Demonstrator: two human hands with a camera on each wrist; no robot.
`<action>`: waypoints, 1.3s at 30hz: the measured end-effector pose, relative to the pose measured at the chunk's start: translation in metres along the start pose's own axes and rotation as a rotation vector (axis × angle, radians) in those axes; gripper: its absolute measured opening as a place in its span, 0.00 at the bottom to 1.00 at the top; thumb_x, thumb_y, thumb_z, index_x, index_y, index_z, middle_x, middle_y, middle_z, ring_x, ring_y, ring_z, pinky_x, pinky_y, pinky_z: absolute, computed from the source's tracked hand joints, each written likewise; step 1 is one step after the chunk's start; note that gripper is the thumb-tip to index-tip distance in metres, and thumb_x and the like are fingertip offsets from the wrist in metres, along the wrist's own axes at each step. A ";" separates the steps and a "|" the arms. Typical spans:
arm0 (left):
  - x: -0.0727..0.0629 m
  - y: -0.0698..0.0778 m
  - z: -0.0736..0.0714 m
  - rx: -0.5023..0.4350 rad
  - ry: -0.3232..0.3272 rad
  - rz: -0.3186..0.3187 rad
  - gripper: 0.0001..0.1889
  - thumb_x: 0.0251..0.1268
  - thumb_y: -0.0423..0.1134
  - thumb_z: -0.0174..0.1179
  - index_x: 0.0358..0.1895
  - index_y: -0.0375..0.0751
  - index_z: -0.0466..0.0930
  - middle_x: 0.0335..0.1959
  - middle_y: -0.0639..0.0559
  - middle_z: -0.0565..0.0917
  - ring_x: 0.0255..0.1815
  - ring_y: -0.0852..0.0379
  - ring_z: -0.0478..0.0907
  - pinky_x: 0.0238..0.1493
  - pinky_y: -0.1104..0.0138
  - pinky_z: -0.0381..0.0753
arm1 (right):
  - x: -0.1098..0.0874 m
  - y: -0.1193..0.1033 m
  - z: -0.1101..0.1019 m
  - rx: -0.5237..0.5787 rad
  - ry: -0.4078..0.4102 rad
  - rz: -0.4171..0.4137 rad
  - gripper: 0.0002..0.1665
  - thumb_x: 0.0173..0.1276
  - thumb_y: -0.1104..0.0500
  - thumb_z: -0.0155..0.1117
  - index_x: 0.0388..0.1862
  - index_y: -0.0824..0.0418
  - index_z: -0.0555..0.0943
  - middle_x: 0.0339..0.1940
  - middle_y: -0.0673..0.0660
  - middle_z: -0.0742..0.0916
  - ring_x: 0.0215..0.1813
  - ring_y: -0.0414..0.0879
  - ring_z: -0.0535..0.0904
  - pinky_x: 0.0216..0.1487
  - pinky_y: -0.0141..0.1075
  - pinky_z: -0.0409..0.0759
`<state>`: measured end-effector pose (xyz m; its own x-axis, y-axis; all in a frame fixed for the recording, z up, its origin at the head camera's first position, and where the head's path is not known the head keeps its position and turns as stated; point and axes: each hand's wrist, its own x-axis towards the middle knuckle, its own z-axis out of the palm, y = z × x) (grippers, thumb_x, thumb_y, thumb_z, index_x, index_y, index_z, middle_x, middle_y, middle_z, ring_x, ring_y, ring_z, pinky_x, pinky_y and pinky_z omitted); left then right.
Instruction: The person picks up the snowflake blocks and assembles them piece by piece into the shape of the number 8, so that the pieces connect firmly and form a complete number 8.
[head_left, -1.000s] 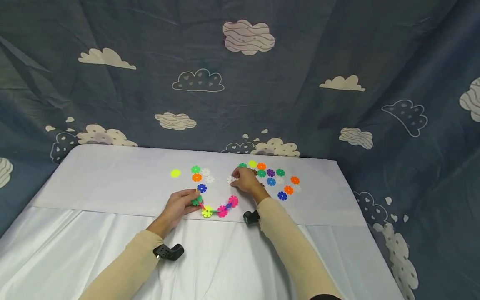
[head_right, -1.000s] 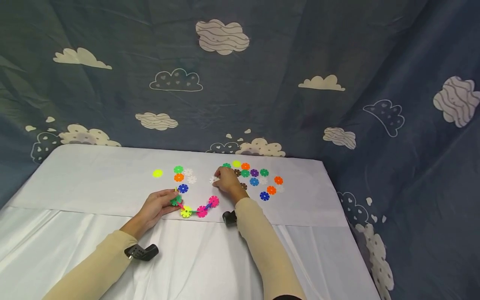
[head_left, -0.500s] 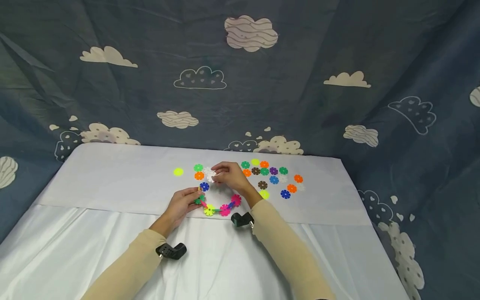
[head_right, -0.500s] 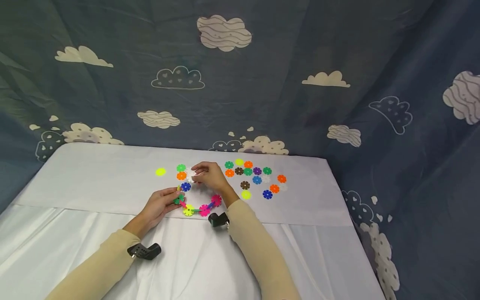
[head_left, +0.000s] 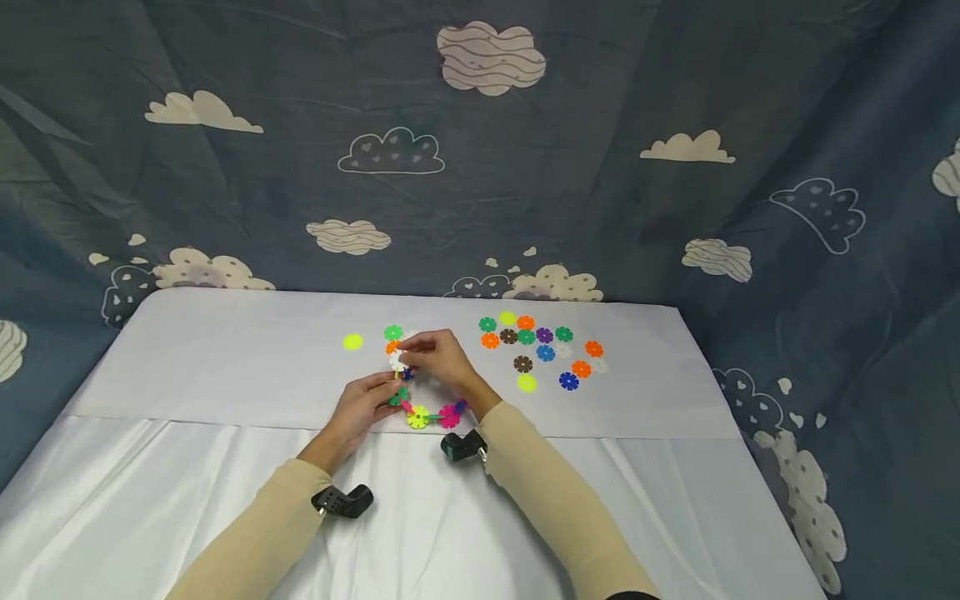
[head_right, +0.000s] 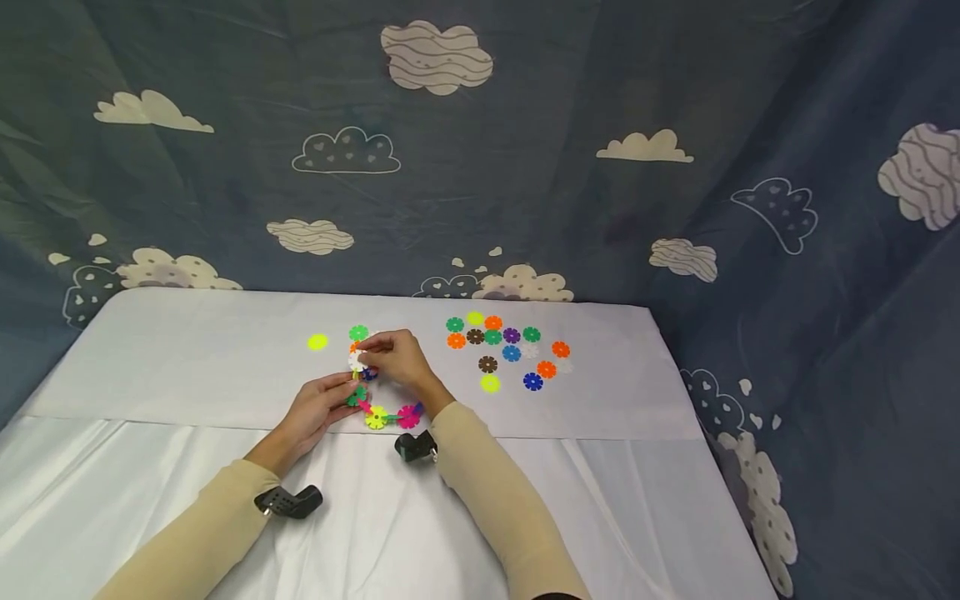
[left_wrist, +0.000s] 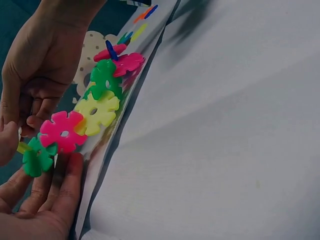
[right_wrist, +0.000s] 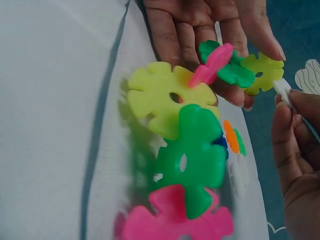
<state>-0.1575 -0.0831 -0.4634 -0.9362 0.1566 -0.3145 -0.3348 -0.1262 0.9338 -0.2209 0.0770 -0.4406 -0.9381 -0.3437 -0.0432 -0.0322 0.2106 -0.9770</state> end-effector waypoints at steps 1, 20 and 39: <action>0.000 0.000 0.000 0.000 -0.002 0.004 0.23 0.74 0.33 0.50 0.66 0.21 0.63 0.62 0.31 0.73 0.47 0.62 0.78 0.53 0.66 0.80 | 0.000 -0.001 0.000 -0.009 -0.006 0.006 0.12 0.64 0.67 0.67 0.45 0.71 0.84 0.37 0.61 0.88 0.28 0.40 0.80 0.36 0.33 0.83; 0.003 -0.015 0.009 0.100 0.197 0.176 0.17 0.70 0.29 0.54 0.56 0.17 0.72 0.49 0.28 0.80 0.33 0.67 0.82 0.36 0.73 0.83 | -0.004 0.001 0.009 0.062 0.065 0.023 0.09 0.61 0.75 0.64 0.41 0.78 0.82 0.28 0.64 0.86 0.23 0.42 0.79 0.35 0.41 0.85; 0.000 -0.015 0.011 0.126 0.154 0.188 0.16 0.69 0.29 0.56 0.53 0.18 0.75 0.47 0.31 0.83 0.33 0.69 0.80 0.37 0.75 0.82 | -0.002 -0.003 0.004 -0.051 -0.073 0.016 0.09 0.62 0.73 0.64 0.42 0.75 0.83 0.30 0.64 0.87 0.23 0.40 0.80 0.34 0.34 0.84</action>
<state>-0.1510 -0.0706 -0.4757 -0.9891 -0.0105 -0.1466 -0.1464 -0.0149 0.9891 -0.2176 0.0740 -0.4386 -0.9110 -0.4055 -0.0753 -0.0371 0.2625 -0.9642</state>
